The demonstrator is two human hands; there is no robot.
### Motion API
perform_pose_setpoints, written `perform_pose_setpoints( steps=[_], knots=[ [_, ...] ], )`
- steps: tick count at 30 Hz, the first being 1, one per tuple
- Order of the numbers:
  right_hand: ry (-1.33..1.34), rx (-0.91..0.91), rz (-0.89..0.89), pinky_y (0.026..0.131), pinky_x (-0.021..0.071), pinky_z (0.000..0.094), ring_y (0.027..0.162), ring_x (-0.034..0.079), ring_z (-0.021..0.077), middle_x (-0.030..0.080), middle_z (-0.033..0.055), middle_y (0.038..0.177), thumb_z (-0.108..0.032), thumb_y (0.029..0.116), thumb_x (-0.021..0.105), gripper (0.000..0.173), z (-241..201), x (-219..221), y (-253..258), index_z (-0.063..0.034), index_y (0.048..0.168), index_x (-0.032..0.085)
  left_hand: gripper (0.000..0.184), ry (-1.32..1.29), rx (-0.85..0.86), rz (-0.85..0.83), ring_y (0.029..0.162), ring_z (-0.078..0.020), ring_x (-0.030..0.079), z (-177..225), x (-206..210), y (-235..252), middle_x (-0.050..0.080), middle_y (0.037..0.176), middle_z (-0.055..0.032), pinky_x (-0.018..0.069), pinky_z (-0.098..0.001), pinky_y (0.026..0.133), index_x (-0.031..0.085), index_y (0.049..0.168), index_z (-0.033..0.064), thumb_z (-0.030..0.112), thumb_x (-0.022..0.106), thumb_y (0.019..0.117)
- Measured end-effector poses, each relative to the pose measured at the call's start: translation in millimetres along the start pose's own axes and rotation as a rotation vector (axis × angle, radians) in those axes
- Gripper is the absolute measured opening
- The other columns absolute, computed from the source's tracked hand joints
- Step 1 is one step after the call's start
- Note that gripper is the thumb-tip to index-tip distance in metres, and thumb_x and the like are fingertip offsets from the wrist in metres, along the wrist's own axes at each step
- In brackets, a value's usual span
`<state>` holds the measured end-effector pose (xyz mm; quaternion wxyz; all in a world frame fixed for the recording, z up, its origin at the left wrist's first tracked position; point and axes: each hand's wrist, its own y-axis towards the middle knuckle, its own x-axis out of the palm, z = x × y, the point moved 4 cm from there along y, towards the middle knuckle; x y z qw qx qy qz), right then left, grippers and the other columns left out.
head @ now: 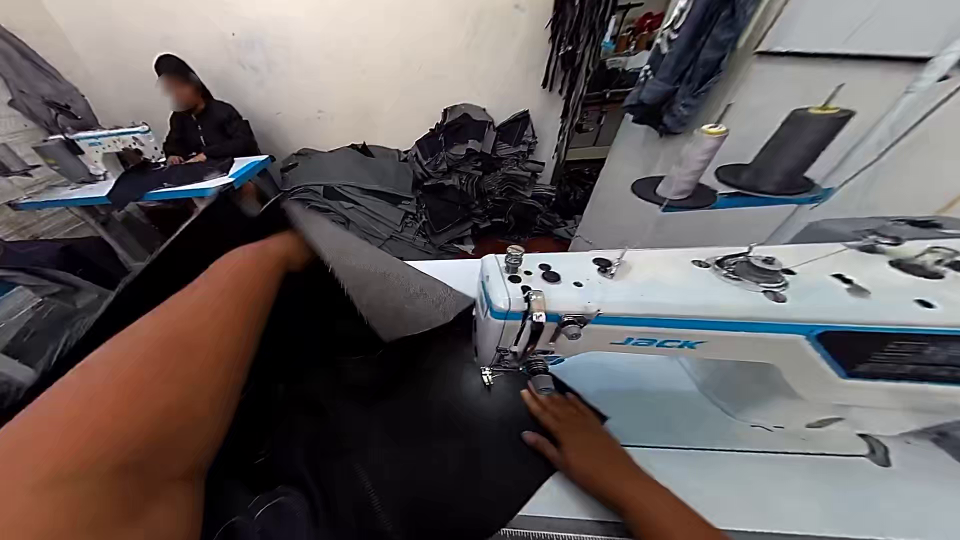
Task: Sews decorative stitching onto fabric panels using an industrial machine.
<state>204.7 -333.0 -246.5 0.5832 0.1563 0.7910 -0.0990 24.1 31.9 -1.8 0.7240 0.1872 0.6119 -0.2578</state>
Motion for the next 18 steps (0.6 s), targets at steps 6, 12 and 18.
perform_pose_setpoints(
  steps=[6,12,18],
  knots=[
    [-0.055,0.193,0.062,0.116,0.0292,0.0709,0.142,0.045,0.0497,0.050,0.0284,0.151,-0.053,0.0952,0.059,0.074,73,-33,-49,0.0041,0.143,0.056,0.067,0.102,0.373,0.189,0.147,-0.0462,0.038,36,36,-20,0.043,0.157,-0.0254,0.0305,-0.0688,0.115,0.050,0.150,0.0029,0.047,0.061,0.1007],
    [-0.136,-0.189,0.259,0.105,0.0429,0.0712,0.126,0.062,0.0436,0.071,0.0139,0.130,-0.056,0.0943,0.058,0.055,13,-37,-40,-0.0096,0.119,0.076,0.123,0.059,-0.047,-0.035,0.149,-0.0622,0.016,7,136,-10,0.014,0.167,-0.0315,0.0143,-0.0881,0.106,0.013,0.166,0.0248,0.045,0.091,0.0740],
    [-0.070,-0.112,0.060,0.105,0.0143,0.0880,0.151,0.029,0.0488,0.042,0.0043,0.163,-0.087,0.0851,0.037,0.092,16,-3,-60,-0.0265,0.153,0.051,0.068,0.171,-0.007,-0.002,0.123,-0.0484,0.060,-3,148,-35,0.064,0.131,-0.0279,0.0330,-0.0703,0.111,0.033,0.160,0.0113,0.004,0.059,0.0977]
  ],
)
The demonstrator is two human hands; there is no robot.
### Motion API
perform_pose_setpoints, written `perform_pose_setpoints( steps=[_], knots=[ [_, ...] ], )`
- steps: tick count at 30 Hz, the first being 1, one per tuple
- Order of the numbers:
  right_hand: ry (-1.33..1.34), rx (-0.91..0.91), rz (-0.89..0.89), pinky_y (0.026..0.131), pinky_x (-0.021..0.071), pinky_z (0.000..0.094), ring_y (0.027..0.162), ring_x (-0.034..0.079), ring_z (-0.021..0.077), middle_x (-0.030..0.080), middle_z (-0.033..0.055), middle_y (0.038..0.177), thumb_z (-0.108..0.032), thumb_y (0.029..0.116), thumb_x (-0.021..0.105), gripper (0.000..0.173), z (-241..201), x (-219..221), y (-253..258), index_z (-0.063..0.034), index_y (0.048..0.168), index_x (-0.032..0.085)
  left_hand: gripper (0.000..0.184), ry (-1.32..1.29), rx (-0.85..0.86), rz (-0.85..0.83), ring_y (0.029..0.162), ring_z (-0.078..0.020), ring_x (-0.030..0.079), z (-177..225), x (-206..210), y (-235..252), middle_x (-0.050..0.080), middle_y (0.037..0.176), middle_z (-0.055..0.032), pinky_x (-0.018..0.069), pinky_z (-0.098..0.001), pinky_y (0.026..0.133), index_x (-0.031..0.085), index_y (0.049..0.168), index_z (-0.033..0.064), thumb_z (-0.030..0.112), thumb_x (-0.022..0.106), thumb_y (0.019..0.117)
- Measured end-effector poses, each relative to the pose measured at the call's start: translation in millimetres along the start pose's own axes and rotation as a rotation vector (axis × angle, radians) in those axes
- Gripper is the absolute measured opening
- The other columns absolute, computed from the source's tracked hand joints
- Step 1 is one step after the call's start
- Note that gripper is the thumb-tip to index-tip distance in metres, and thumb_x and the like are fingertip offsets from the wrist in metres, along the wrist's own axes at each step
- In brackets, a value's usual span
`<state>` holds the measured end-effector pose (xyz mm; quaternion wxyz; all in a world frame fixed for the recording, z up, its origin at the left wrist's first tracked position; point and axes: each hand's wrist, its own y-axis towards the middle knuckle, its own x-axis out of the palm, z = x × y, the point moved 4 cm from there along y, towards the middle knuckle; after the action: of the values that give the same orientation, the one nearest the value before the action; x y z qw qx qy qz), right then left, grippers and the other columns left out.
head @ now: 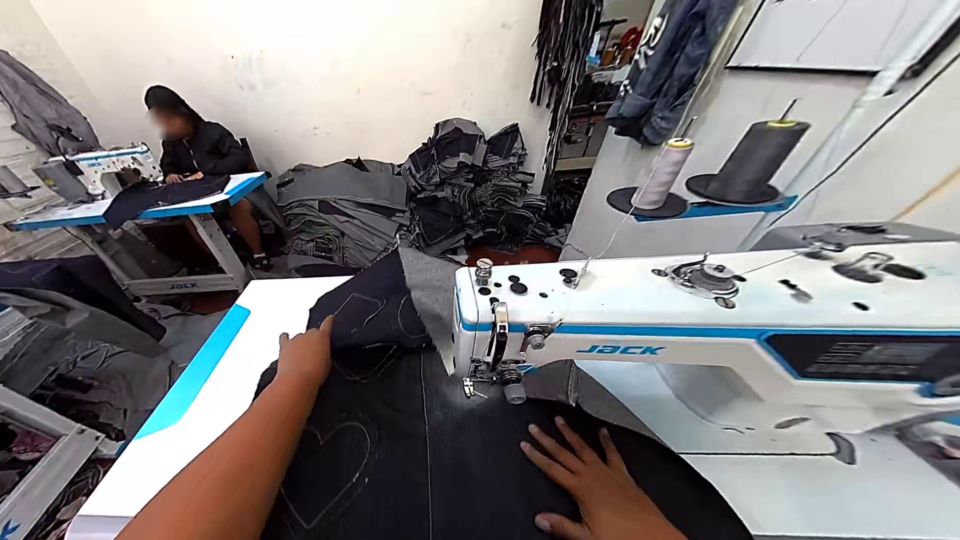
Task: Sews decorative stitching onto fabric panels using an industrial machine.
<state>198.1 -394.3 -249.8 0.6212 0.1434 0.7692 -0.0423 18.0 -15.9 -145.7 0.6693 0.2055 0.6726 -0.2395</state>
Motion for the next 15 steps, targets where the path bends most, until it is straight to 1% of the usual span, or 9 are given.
perform_pose_setpoints(
  steps=[2,4,6,7,9,11,12,13,15],
  knots=[
    [0.017,0.000,-0.036,0.106,0.0132,0.0876,0.152,0.027,0.0483,0.041,0.0045,0.163,-0.085,0.0849,0.043,0.091,10,-5,-16,-0.0257,0.154,0.051,0.080,-0.062,0.176,0.020,0.141,-0.0531,0.041,23,8,-42,0.046,0.150,-0.0332,0.0191,-0.0752,0.117,0.028,0.160,-0.0002,0.008,0.070,0.0930],
    [0.066,0.025,-0.089,0.109,0.0118,0.0860,0.152,0.027,0.0479,0.042,0.0079,0.163,-0.077,0.0843,0.057,0.088,4,-15,-21,-0.0198,0.151,0.054,0.087,-0.146,0.542,-0.064,0.152,-0.0478,0.027,68,37,-115,0.038,0.159,-0.0279,0.0107,-0.0734,0.121,0.038,0.156,-0.0014,0.034,0.078,0.0882],
    [0.092,-0.040,-0.004,0.113,0.0218,0.0794,0.144,0.044,0.0457,0.058,0.0149,0.148,-0.063,0.0905,0.063,0.070,-21,-20,-13,-0.0078,0.134,0.068,0.084,-0.200,0.912,-0.018,0.148,-0.0458,0.038,98,79,-179,0.048,0.155,-0.0211,0.0245,-0.0747,0.116,0.054,0.148,0.0058,0.041,0.086,0.0783],
    [0.088,-0.094,0.020,0.116,0.0274,0.0730,0.140,0.050,0.0419,0.063,0.0150,0.141,-0.055,0.0982,0.057,0.060,-34,-19,-5,-0.0056,0.128,0.070,0.076,-0.185,1.028,0.032,0.145,-0.0472,0.042,103,98,-198,0.051,0.153,-0.0209,0.0323,-0.0729,0.112,0.057,0.146,0.0080,0.035,0.084,0.0811],
    [0.082,-0.128,-0.103,0.123,0.0236,0.0626,0.145,0.047,0.0368,0.060,0.0161,0.146,-0.040,0.1099,0.038,0.053,-45,-20,26,-0.0015,0.136,0.064,0.049,-0.058,1.130,0.312,0.134,-0.0405,0.057,107,121,-219,0.061,0.144,-0.0140,0.0492,-0.0586,0.103,0.063,0.140,0.0164,0.022,0.071,0.0912],
    [0.056,0.005,-0.291,0.124,0.0198,0.0593,0.152,0.034,0.0344,0.045,0.0161,0.159,-0.033,0.1124,0.031,0.052,-33,-29,66,-0.0026,0.150,0.050,0.039,0.008,1.141,0.449,0.131,-0.0363,0.061,110,128,-223,0.065,0.141,-0.0092,0.0521,-0.0527,0.101,0.065,0.136,0.0229,0.022,0.062,0.0980],
    [0.037,0.101,-0.292,0.120,0.0295,0.0597,0.149,0.039,0.0349,0.047,0.0161,0.157,-0.034,0.1119,0.035,0.049,-18,-33,84,-0.0057,0.150,0.049,0.038,0.015,1.145,0.455,0.131,-0.0361,0.060,110,128,-223,0.065,0.140,-0.0089,0.0517,-0.0522,0.101,0.066,0.136,0.0239,0.021,0.062,0.0979],
    [0.041,0.195,-0.228,0.112,0.0392,0.0611,0.139,0.050,0.0379,0.054,0.0187,0.148,-0.035,0.1107,0.041,0.047,0,-40,97,-0.0067,0.147,0.053,0.040,0.017,1.149,0.438,0.132,-0.0365,0.060,109,128,-223,0.065,0.141,-0.0091,0.0511,-0.0522,0.102,0.066,0.136,0.0240,0.018,0.063,0.0964],
    [0.083,0.387,0.019,0.110,0.0390,0.0664,0.136,0.052,0.0443,0.059,0.0252,0.141,-0.040,0.1062,0.052,0.049,36,-60,114,-0.0047,0.138,0.062,0.043,0.025,1.157,0.391,0.133,-0.0373,0.058,104,125,-224,0.063,0.143,-0.0094,0.0498,-0.0524,0.104,0.065,0.137,0.0233,0.012,0.064,0.0957]
  ],
)
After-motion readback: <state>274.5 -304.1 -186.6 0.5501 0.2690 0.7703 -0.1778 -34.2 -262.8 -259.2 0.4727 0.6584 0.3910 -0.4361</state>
